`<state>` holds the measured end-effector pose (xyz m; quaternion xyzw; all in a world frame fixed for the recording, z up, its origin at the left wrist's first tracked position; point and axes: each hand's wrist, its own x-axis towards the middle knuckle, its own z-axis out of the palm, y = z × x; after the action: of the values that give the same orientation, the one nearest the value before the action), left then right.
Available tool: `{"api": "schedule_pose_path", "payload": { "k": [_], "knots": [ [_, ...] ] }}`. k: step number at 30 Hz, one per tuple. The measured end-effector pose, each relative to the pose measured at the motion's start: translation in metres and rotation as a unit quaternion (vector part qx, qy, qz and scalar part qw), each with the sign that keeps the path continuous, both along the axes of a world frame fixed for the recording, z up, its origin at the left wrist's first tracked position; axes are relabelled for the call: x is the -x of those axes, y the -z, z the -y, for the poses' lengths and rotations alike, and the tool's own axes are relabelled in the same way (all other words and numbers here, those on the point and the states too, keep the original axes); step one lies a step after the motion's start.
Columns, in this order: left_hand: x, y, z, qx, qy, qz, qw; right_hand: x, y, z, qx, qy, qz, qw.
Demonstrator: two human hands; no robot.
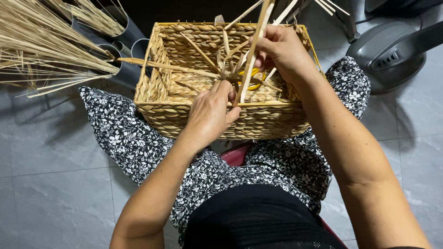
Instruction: The person sits on the floor with a woven water-hyacinth basket on their lap and weaves thin wooden strips into its rim, threading and pressing each strip through the weave and working around the edge. Bundles of raw weaving material sit in containers beside them and a pair of scissors rests inside the basket.
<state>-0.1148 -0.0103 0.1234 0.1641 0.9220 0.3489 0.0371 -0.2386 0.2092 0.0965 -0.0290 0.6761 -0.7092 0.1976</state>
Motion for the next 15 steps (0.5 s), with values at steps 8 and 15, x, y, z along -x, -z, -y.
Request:
{"api": "schedule_pose_path", "payload": {
  "k": [8,15],
  "knots": [
    [0.007,-0.009,0.018,-0.081,0.051,0.044,0.994,-0.003,0.003,0.016,-0.026,-0.070,0.085,0.994],
    [0.005,-0.009,0.016,-0.114,0.002,0.039,0.993,-0.030,-0.023,0.008,-0.337,-0.090,-0.229,0.909]
  ]
}}
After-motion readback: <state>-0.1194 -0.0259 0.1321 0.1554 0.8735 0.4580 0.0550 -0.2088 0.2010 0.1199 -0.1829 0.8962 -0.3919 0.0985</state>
